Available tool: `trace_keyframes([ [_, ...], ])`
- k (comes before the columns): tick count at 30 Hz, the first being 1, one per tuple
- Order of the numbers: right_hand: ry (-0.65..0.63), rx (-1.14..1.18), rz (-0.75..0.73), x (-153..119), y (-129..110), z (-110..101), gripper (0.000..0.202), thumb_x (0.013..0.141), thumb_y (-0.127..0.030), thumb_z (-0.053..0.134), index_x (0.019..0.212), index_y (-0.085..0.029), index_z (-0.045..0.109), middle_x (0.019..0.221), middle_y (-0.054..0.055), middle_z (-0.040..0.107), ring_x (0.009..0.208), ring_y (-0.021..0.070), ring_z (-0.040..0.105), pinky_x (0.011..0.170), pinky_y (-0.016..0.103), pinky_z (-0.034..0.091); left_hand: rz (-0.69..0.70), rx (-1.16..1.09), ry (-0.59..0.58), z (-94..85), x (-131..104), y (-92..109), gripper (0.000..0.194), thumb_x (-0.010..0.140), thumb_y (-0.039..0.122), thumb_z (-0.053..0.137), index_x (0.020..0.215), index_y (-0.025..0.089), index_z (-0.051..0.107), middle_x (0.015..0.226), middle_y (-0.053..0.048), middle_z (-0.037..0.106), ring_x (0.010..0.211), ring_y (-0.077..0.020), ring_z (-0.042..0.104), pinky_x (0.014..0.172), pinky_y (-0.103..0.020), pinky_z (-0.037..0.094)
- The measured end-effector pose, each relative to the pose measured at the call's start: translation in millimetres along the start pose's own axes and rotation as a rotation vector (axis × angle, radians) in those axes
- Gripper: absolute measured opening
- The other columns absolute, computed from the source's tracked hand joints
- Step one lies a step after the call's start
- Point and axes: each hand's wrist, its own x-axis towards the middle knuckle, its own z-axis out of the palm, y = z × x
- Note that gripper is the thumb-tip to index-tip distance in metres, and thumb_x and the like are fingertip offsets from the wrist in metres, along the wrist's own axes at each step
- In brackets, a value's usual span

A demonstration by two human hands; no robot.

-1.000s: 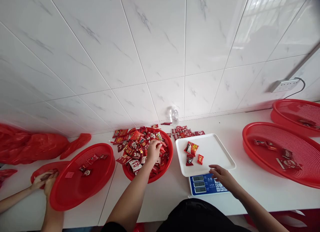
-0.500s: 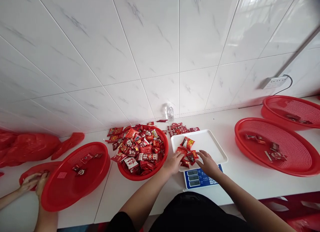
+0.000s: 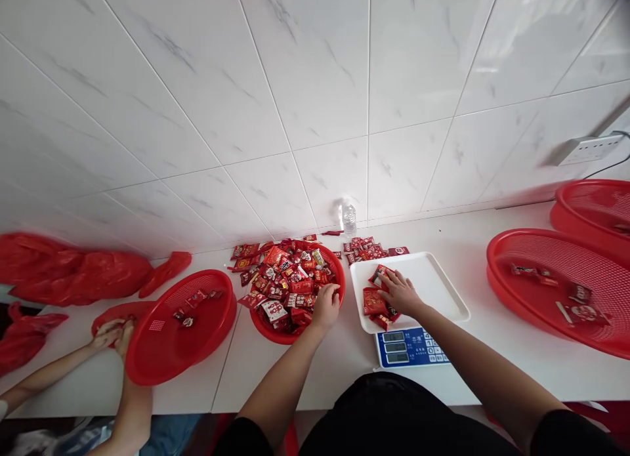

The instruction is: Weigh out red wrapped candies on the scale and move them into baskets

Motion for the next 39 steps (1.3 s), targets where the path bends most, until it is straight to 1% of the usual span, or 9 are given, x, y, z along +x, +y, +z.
trace_keyframes([
  [6,0.024,0.101,-0.028,-25,8,15,0.053,0.089,-0.052,0.032,0.139,-0.032,0.031,0.149,0.003,0.026,0.137,0.0279,0.015,0.105,0.056,0.021,-0.238,0.21,-0.128,-16.7,14,-32,0.034,0.081,0.011,0.044,0.114,0.016,0.053,0.115,-0.011,0.056,0.11,-0.0197,0.052,0.095,-0.034,0.04],
  [10,0.151,0.221,-0.004,-51,15,13,0.055,0.088,-0.053,0.035,0.138,-0.03,0.034,0.147,0.007,0.029,0.134,0.0265,0.027,0.104,0.048,0.032,-0.268,0.262,-0.196,-14.1,33,-40,0.039,0.084,0.017,0.044,0.123,0.018,0.047,0.129,-0.014,0.047,0.12,-0.022,0.044,0.097,-0.035,0.037],
  [14,0.212,0.311,0.091,-75,25,5,0.056,0.087,-0.056,0.033,0.138,-0.032,0.034,0.15,0.005,0.021,0.128,0.0282,0.038,0.093,0.043,0.045,-0.354,0.32,-0.321,-6.4,53,-39,0.046,0.079,0.031,0.055,0.124,0.023,0.047,0.137,-0.017,0.039,0.124,-0.0323,0.039,0.092,-0.043,0.037],
  [18,0.312,0.369,0.16,-94,39,4,0.054,0.087,-0.055,0.035,0.136,-0.031,0.037,0.149,0.005,0.022,0.126,0.0276,0.042,0.089,0.041,0.049,-0.366,0.367,-0.363,-3.1,64,-34,0.042,0.075,0.03,0.058,0.117,0.022,0.053,0.129,-0.019,0.047,0.119,-0.0358,0.042,0.088,-0.046,0.038],
  [24,0.336,0.533,0.178,-106,51,16,0.048,0.086,-0.053,0.04,0.126,-0.029,0.049,0.141,0.008,0.038,0.1,0.024,0.061,0.08,0.038,0.054,-0.267,0.381,-0.349,-9.2,56,-25,0.009,0.074,0.017,0.053,0.078,0.019,0.061,0.092,-0.012,0.063,0.1,-0.0281,0.053,0.079,-0.036,0.041],
  [28,0.362,0.623,0.138,-108,43,17,0.045,0.086,-0.053,0.041,0.12,-0.026,0.053,0.134,0.009,0.045,0.101,0.0232,0.06,0.078,0.035,0.056,-0.228,0.355,-0.29,-19.9,49,-10,0.012,0.079,0.021,0.047,0.073,0.019,0.058,0.08,-0.006,0.061,0.084,-0.021,0.056,0.071,-0.03,0.041],
  [31,0.348,0.636,0.102,-106,33,11,0.045,0.086,-0.053,0.04,0.12,-0.027,0.053,0.133,0.008,0.046,0.101,0.0234,0.06,0.078,0.036,0.056,-0.09,0.221,-0.229,-24.1,44,14,0.018,0.084,0.027,0.041,0.077,0.02,0.056,0.076,-0.001,0.058,0.077,-0.0162,0.053,0.071,-0.026,0.04],
  [35,0.288,0.59,0.07,-102,21,6,0.043,0.086,-0.05,0.041,0.121,-0.028,0.053,0.131,0.007,0.048,0.099,0.0233,0.061,0.077,0.037,0.056,0.173,-0.016,-0.419,-10.4,29,56,0.02,0.082,0.03,0.047,0.068,0.019,0.056,0.069,0.0,0.055,0.07,-0.014,0.051,0.069,-0.025,0.041],
  [39,0.236,0.501,0.021,-102,14,6,0.039,0.087,-0.046,0.041,0.12,-0.029,0.053,0.132,0.006,0.047,0.106,0.0238,0.058,0.082,0.038,0.053,0.295,-0.012,-0.518,12.3,14,86,0.015,0.078,0.031,0.055,0.069,0.02,0.061,0.087,-0.003,0.058,0.089,-0.0186,0.053,0.082,-0.031,0.043],
])
